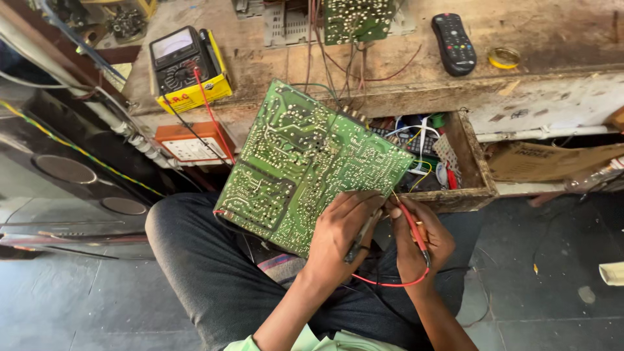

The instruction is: The person is repairing a green circuit board by soldering components and testing connections with a multimeter. They use a soldering iron to apply solder to specific points and multimeter probes to check electrical continuity.

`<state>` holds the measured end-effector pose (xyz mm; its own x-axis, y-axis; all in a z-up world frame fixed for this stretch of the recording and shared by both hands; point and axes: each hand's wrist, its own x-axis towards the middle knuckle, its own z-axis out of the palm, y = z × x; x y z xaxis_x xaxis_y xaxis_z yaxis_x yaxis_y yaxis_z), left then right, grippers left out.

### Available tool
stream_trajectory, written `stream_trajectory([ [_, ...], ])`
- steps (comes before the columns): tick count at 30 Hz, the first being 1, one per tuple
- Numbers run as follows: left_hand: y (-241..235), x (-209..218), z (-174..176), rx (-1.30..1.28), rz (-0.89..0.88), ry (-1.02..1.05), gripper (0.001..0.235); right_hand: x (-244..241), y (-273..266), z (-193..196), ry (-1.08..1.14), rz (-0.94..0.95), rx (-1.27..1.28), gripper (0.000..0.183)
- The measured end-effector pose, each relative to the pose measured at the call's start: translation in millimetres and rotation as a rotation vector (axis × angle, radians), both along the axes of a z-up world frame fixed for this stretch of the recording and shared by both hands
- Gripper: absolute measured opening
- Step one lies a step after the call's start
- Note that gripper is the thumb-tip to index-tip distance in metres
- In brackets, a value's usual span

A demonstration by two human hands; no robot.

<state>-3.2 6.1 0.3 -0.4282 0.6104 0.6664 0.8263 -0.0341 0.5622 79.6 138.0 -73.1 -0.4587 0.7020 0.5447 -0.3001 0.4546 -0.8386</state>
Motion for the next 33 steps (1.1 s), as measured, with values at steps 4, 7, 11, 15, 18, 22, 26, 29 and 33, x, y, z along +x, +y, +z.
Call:
stream_trajectory([
  [4,1.3,0.4,2.0,0.006,0.007,-0.023,0.032,-1.3,0.4,-1.8,0.052,0.037,-0.064,0.023],
  [7,1.0,0.5,1.3,-0.005,0.006,0.010,0.031,-1.3,2.0,-3.0,0.049,0.035,-0.025,0.022],
  [11,0.6,0.2,0.7,-0.014,-0.006,0.047,0.036,-0.8,2.7,-2.3,0.054,0.045,-0.029,0.023],
  [15,0.0,0.4,0.3,-0.027,-0.014,0.045,0.042,-0.9,1.0,2.0,0.052,0.067,-0.082,0.022],
  [18,0.4,1.0,-0.1,-0.027,-0.007,0.037,0.042,0.3,0.0,7.0,0.042,0.052,-0.018,0.021],
  [22,1.4,1.4,1.1,-0.026,-0.003,0.038,0.039,0.3,0.1,12.9,0.018,0.019,0.078,0.021],
  [26,1.3,1.8,2.2,-0.018,-0.009,0.025,0.037,0.3,0.1,14.4,-0.004,0.002,0.099,0.022],
  [29,1.2,1.9,2.3,-0.016,-0.001,0.015,0.033,-1.2,0.6,14.7,-0.003,0.013,0.094,0.022],
  [33,1.8,2.6,0.9,-0.017,-0.001,-0.009,0.029,1.7,1.7,17.3,-0.042,-0.021,0.104,0.021],
])
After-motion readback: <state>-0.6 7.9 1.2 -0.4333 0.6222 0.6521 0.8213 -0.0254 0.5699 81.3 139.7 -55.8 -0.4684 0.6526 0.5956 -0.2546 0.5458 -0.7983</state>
